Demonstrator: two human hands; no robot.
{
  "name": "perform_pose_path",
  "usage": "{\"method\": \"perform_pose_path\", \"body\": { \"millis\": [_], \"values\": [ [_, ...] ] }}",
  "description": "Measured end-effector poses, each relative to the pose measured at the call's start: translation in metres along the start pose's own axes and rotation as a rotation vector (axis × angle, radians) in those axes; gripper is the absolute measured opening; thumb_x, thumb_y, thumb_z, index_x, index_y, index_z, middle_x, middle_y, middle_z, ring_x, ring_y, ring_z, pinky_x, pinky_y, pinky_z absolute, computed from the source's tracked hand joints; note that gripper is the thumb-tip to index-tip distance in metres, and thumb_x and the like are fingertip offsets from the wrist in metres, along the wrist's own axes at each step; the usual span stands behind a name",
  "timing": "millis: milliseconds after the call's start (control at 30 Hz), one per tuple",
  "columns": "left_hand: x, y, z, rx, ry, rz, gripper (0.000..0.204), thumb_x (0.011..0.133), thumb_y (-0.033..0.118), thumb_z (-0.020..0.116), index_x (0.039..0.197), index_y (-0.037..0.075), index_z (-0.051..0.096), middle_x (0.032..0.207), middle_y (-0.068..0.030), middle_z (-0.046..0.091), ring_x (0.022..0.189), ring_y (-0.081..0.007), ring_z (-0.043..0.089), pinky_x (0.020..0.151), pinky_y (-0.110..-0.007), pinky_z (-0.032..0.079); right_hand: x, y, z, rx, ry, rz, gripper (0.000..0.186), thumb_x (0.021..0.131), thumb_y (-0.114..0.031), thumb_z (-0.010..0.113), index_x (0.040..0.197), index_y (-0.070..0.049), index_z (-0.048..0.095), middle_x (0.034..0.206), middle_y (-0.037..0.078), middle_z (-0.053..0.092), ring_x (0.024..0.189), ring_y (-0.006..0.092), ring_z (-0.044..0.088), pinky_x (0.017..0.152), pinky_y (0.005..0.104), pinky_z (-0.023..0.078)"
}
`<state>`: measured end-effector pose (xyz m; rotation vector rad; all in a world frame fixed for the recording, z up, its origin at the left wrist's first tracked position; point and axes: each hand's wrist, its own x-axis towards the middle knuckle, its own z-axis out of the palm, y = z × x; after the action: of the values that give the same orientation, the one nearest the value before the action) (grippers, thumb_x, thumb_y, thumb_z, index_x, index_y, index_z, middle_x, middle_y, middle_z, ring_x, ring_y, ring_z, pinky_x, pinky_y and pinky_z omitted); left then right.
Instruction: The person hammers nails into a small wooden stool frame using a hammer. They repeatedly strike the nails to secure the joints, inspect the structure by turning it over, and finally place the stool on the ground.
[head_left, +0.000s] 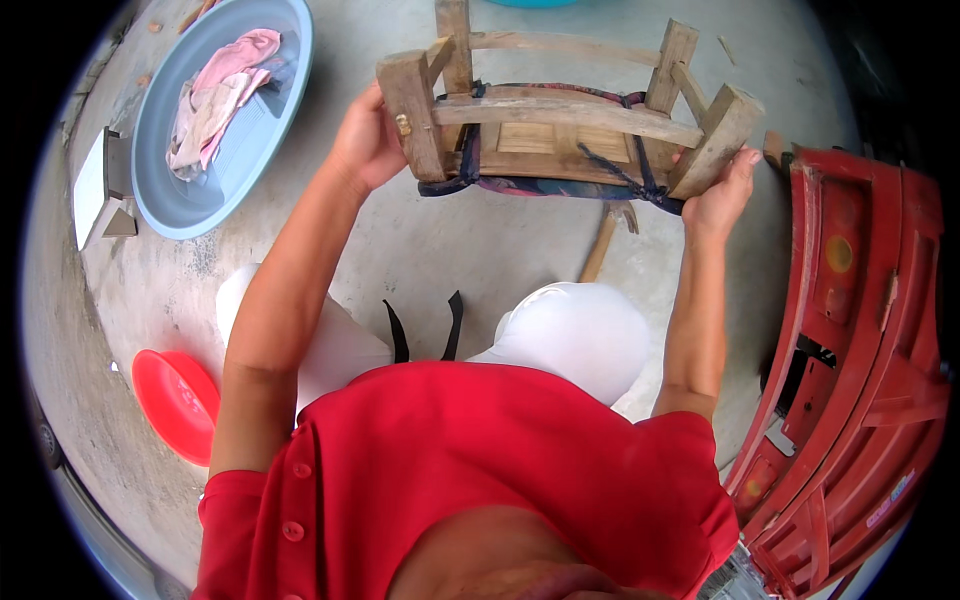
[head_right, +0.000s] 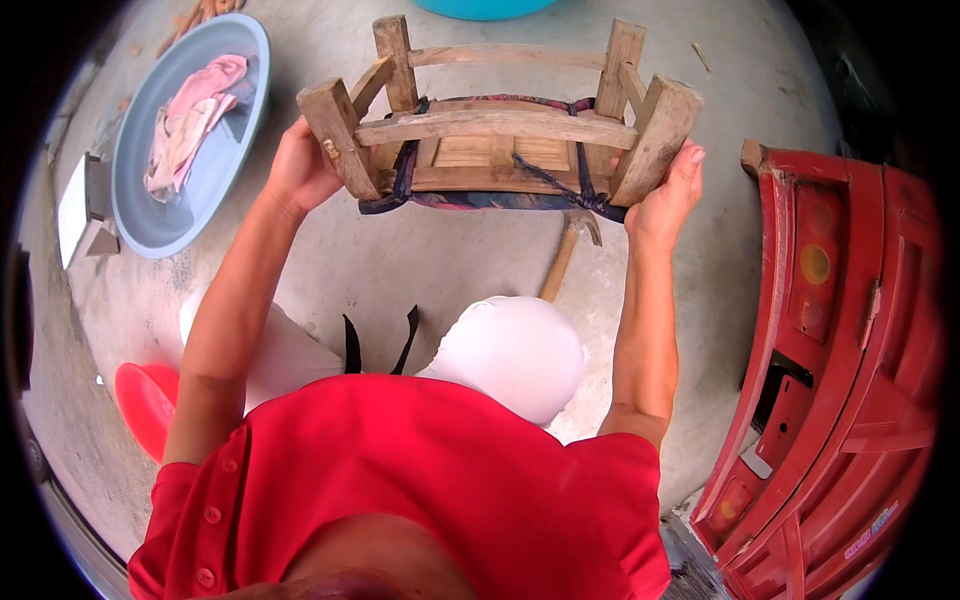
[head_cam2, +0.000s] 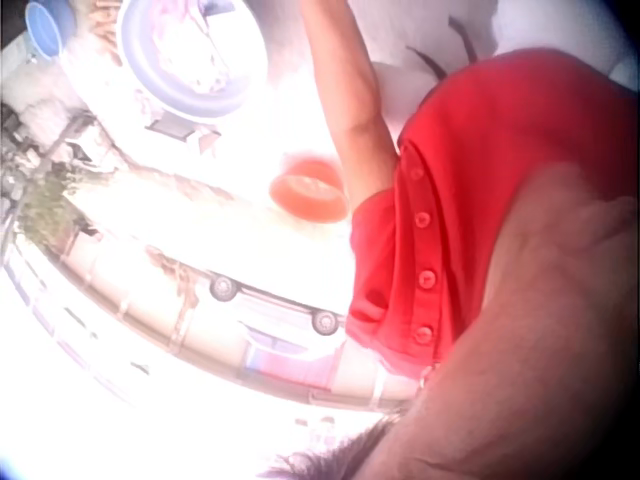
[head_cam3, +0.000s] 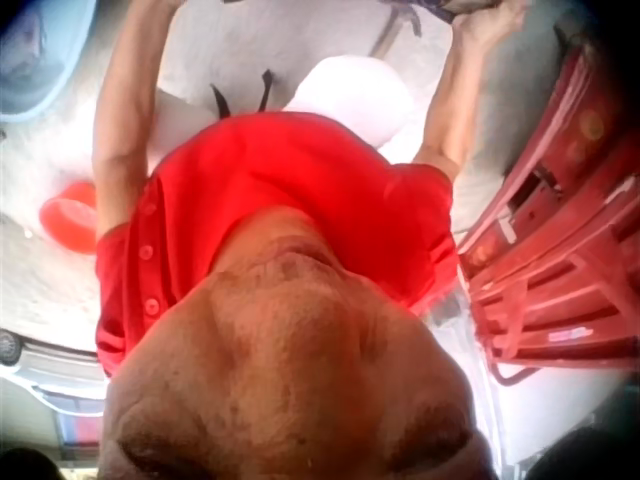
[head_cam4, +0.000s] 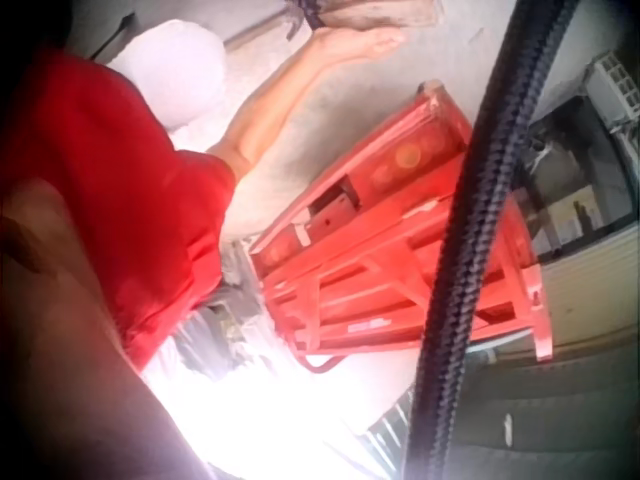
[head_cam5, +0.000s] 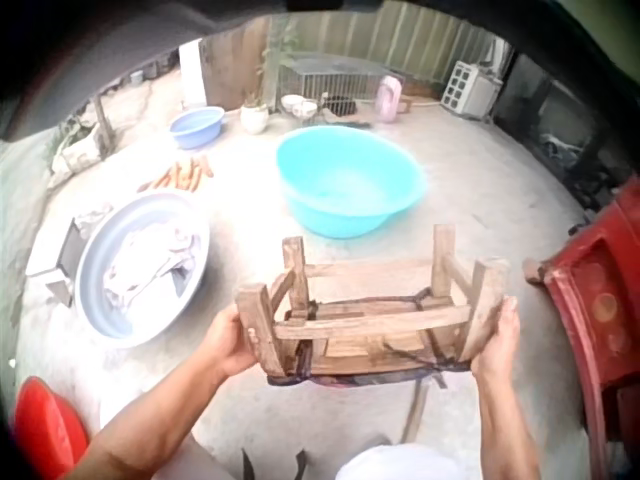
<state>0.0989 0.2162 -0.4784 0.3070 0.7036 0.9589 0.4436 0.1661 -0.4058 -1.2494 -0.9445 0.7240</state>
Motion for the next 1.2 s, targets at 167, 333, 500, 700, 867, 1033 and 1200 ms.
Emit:
{"method": "perform_pose_path", "body": {
  "millis": [167, 333, 500, 700, 867, 1033, 1200],
  "values": [
    [-0.002, 0.003, -0.01, 0.068, -0.03, -0.141, 0.048, 0.092, 0.045, 0.054, 0.114, 0.002, 0.053, 0.087, -0.01, 0.063, 0.081, -0.0207, 0.061, 0.075, -0.034, 0.05, 0.005, -0.012, 0.005, 0.0, -0.057, -0.162, 0.066, 0.095, -0.059, 0.032, 0.115, 0.001, 0.046, 0.107, 0.014, 0.057, 0.088, 0.022, 0.062, 0.065, 0.0353, 0.055],
    [0.003, 0.004, -0.009, -0.036, 0.023, -0.078, 0.03, 0.087, 0.021, 0.065, 0.109, 0.003, 0.054, 0.069, 0.0003, 0.048, 0.065, -0.0145, 0.05, 0.06, -0.026, 0.044, 0.003, -0.009, 0.005, 0.047, -0.092, -0.129, 0.068, 0.094, -0.062, 0.029, 0.121, -0.001, 0.045, 0.115, 0.012, 0.054, 0.095, 0.0232, 0.059, 0.077, 0.0369, 0.053],
    [-0.005, 0.004, 0.001, 0.041, 0.065, 0.044, 0.028, 0.085, 0.012, 0.062, 0.111, 0.004, 0.054, 0.069, 0.0004, 0.046, 0.065, -0.0142, 0.048, 0.06, -0.025, 0.044, 0.005, 0.01, 0.002, 0.066, 0.114, -0.117, 0.064, 0.097, -0.056, 0.029, 0.125, -0.001, 0.043, 0.111, 0.015, 0.056, 0.088, 0.0269, 0.059, 0.08, 0.0417, 0.05],
    [-0.01, 0.007, 0.011, 0.131, 0.014, 0.126, 0.028, 0.084, 0.008, 0.059, 0.111, 0.003, 0.054, 0.07, -0.0002, 0.044, 0.064, -0.0129, 0.046, 0.061, -0.024, 0.044, 0.006, 0.022, -0.018, 0.127, -0.084, 0.07, 0.064, 0.099, -0.054, 0.023, 0.117, 0.002, 0.047, 0.099, 0.013, 0.058, 0.079, 0.0257, 0.06, 0.076, 0.0388, 0.051],
    [-0.008, 0.01, 0.011, 0.197, -0.031, 0.168, 0.028, 0.083, 0.007, 0.058, 0.11, 0.004, 0.054, 0.068, 0.0004, 0.042, 0.061, -0.0108, 0.045, 0.06, -0.023, 0.044, 0.001, 0.019, -0.008, 0.205, -0.078, 0.182, 0.074, 0.095, -0.062, 0.025, 0.12, 0.004, 0.046, 0.087, 0.014, 0.06, 0.077, 0.0247, 0.061, 0.075, 0.037, 0.05],
    [-0.006, 0.008, 0.011, 0.228, -0.025, 0.186, 0.03, 0.082, 0.008, 0.059, 0.111, 0.005, 0.053, 0.067, 0.0015, 0.041, 0.06, -0.0097, 0.043, 0.06, -0.022, 0.044, -0.002, 0.022, -0.013, 0.21, -0.119, 0.273, 0.083, 0.091, -0.068, 0.026, 0.127, 0.005, 0.042, 0.082, 0.014, 0.062, 0.076, 0.0229, 0.06, 0.078, 0.035, 0.048],
    [-0.003, 0.006, 0.006, 0.236, -0.033, 0.191, 0.03, 0.081, 0.008, 0.059, 0.11, 0.005, 0.053, 0.067, 0.0013, 0.041, 0.061, -0.0104, 0.043, 0.059, -0.023, 0.042, -0.006, 0.027, -0.016, 0.22, -0.129, 0.311, 0.085, 0.091, -0.067, 0.025, 0.134, 0.005, 0.038, 0.077, 0.013, 0.063, 0.075, 0.0226, 0.061, 0.077, 0.035, 0.047]
  ]
}}
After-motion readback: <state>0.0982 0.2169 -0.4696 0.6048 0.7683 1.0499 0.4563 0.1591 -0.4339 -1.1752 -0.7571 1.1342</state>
